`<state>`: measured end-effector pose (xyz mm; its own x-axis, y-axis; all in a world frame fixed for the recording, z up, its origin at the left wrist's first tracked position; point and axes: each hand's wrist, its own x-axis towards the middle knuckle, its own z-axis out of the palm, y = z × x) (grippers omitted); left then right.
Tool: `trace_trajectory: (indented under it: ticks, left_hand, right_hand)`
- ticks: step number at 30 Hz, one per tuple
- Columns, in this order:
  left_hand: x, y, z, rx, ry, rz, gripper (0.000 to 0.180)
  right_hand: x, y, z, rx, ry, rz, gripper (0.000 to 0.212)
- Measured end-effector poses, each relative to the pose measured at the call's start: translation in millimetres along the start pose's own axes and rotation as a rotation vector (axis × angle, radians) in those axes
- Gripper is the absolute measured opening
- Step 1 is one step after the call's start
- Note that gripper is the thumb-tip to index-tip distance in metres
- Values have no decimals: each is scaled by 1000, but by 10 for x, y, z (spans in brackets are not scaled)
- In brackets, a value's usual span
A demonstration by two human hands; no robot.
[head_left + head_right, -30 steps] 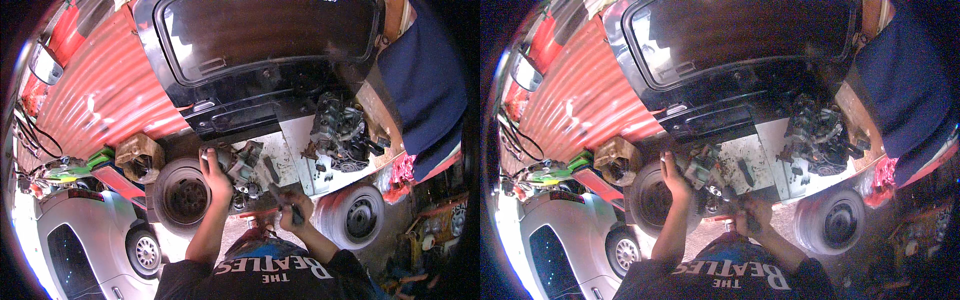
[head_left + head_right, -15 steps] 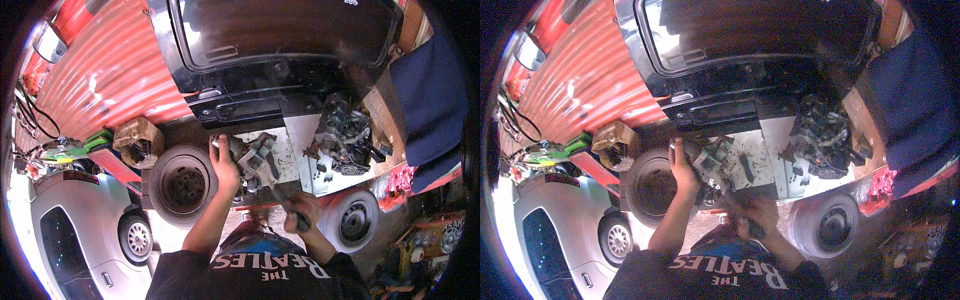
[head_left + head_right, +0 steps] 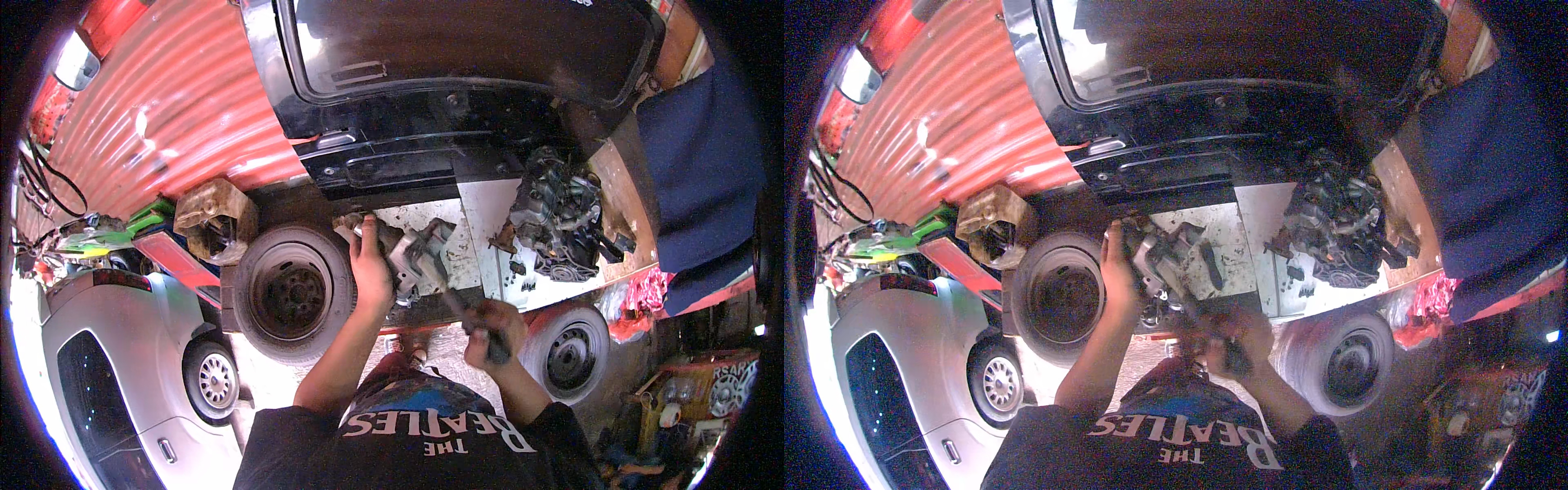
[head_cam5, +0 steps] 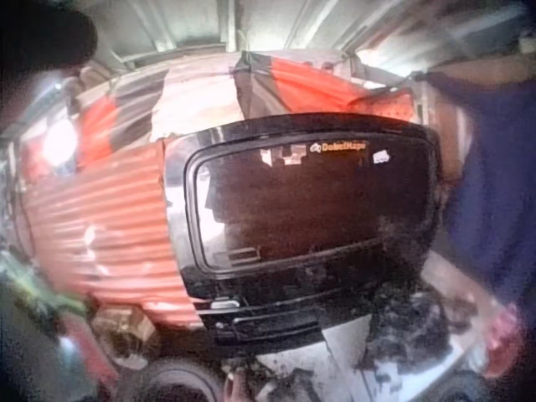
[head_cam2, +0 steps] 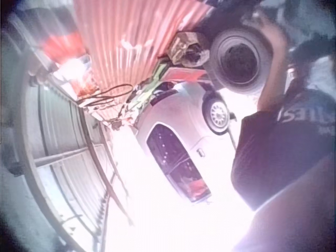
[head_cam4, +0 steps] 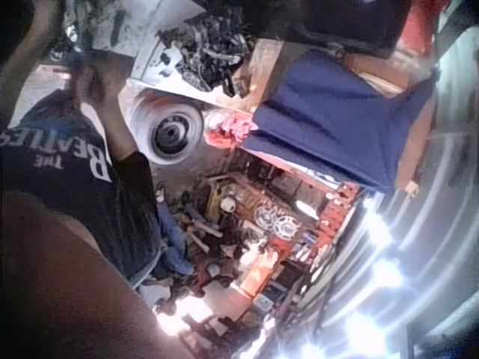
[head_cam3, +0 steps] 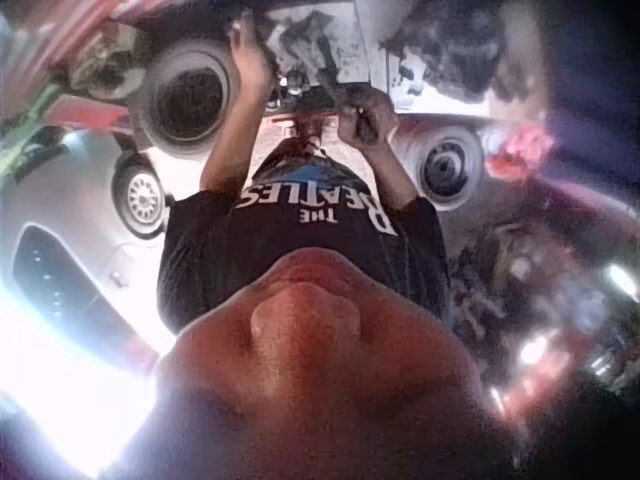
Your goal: The person uses a wire brush to scrub a metal engine part held in the left hand, repeatedly rotating the part to clean different surfaces. The person continues scrubbing the same part throughout the clip.
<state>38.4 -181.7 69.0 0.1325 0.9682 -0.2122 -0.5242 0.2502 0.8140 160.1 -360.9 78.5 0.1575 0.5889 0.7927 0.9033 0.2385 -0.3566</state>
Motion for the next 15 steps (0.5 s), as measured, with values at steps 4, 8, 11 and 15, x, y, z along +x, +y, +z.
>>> trace_trajectory:
  ticks: [4,8,11,15]
  left_hand:
    - [70,-68,-53,-17,-17,-35,54]
    - [117,-152,-115,-48,-91,-110,51]
    - [170,-228,-168,-29,-71,-128,50]
    - [45,-165,-109,-67,-61,-125,56]
  right_hand:
    - [-5,33,-5,92,158,290,27]
    - [66,56,79,103,120,87,26]
    - [40,54,-21,98,79,248,20]
    - [63,-24,-57,176,93,103,25]
